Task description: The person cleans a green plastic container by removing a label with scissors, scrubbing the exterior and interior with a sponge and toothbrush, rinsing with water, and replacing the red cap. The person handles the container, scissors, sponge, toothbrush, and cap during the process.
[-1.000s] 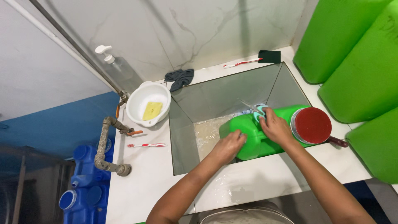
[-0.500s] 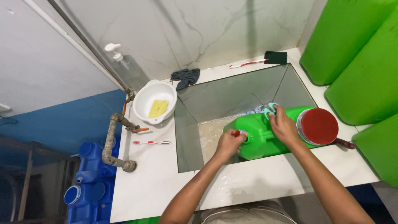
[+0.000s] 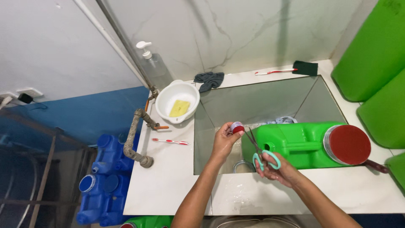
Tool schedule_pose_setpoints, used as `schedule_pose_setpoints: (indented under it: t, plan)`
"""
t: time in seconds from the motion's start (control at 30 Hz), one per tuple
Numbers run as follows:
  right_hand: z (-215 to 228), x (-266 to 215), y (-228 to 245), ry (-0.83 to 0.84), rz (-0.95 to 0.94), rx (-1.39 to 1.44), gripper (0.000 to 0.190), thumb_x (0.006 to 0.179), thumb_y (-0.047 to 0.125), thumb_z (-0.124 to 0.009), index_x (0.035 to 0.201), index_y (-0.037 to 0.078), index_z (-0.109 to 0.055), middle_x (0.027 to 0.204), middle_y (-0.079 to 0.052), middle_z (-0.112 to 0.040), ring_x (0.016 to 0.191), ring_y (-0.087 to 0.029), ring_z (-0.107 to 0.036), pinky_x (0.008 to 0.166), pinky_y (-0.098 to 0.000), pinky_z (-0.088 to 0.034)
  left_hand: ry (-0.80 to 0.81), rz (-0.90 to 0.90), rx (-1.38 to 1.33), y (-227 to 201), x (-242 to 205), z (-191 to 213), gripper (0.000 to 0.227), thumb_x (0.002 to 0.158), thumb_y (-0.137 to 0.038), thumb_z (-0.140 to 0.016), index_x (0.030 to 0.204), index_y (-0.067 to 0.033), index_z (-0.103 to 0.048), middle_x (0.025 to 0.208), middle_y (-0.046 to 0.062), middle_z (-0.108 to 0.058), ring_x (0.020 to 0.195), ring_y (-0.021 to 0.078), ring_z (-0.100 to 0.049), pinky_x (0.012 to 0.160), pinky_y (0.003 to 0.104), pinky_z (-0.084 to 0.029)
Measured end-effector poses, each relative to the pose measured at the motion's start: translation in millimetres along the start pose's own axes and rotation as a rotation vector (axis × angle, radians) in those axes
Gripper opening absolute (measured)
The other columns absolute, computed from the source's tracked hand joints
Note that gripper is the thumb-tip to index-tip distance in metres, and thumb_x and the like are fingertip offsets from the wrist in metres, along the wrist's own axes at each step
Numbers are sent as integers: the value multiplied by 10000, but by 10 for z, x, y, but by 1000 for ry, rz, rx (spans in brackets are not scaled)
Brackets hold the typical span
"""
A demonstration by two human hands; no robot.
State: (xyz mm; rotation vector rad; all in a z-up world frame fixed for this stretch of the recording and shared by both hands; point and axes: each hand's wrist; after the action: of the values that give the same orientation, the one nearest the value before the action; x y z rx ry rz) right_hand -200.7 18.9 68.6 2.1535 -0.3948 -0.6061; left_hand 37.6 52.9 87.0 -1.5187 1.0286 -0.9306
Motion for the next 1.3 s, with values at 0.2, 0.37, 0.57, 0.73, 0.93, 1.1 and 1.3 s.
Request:
schedule_pose_setpoints:
  t: [0.2,0.37,0.57,0.73,0.93,1.1,1.3]
  plan:
    - [-255,106,3,175,-106,406,614,963,592,-525,900,-11,-623,676,-149,-648,341,-83,-399,316,-181,-314,-48,40,-381,125,-34,34,223,919,-73,-751,1054,-102,-577,1017,7,-665,969,96,-589,922,265,-465]
    - [-405,189,16,228,-84,547,607,965,600,-519,891,5,-611,645,-111,-623,337,-66,-377,311,-181,-300,-45,-26,-393,163,-10,6,175,969,-154,-738,1060,-87,-604,1016,7,-667,990,102,-608,961,289,-475]
    - [-532,249,-76,142,-15,510,510,986,516,-569,894,15,-605,651,-89,-627,322,-45,-320,284,-183,-259,-126,-97,-283,55,-75,67,206,935,-148,-744,1105,-69,-657,1034,8,-690,992,103,-626,939,281,-501]
    - [-378,448,185,-230,240,261,402,977,423,-651,910,27,-617,694,-45,-647,367,-10,-373,329,-178,-315,-6,-294,109,241,-262,143,211,917,-136,-777,1082,-41,-687,1062,25,-658,1032,114,-619,940,263,-503]
    - [-601,658,362,-176,781,-450,336,881,70,-706,1140,25,-497,1145,-54,-644,1086,-122,-641,914,-300,-523,-70,-301,174,175,-113,279,179,939,-75,-790,1086,-7,-715,1036,54,-667,980,132,-611,899,273,-510]
    - [-844,494,536,-460,745,-1004,331,807,-30,-693,1115,23,-584,998,-130,-684,920,-255,-711,746,-383,-557,35,-92,-149,49,-212,165,237,920,-40,-736,1146,-21,-667,1077,47,-715,1025,126,-653,925,293,-536]
    - [-1012,498,509,-522,934,-1136,338,782,-28,-718,1077,2,-557,979,-179,-651,899,-342,-669,761,-413,-529,-40,-273,54,-60,-297,146,230,927,-16,-709,1151,-30,-662,1119,51,-681,1096,138,-645,987,304,-530]
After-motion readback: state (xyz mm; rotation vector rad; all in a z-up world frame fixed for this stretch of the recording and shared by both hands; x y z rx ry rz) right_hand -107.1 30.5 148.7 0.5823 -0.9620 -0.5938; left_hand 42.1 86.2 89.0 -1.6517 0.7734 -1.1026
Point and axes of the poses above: each hand's wrist, its own x-axis towards the middle knuckle, its own z-axis out of the back of the hand, y = z × x
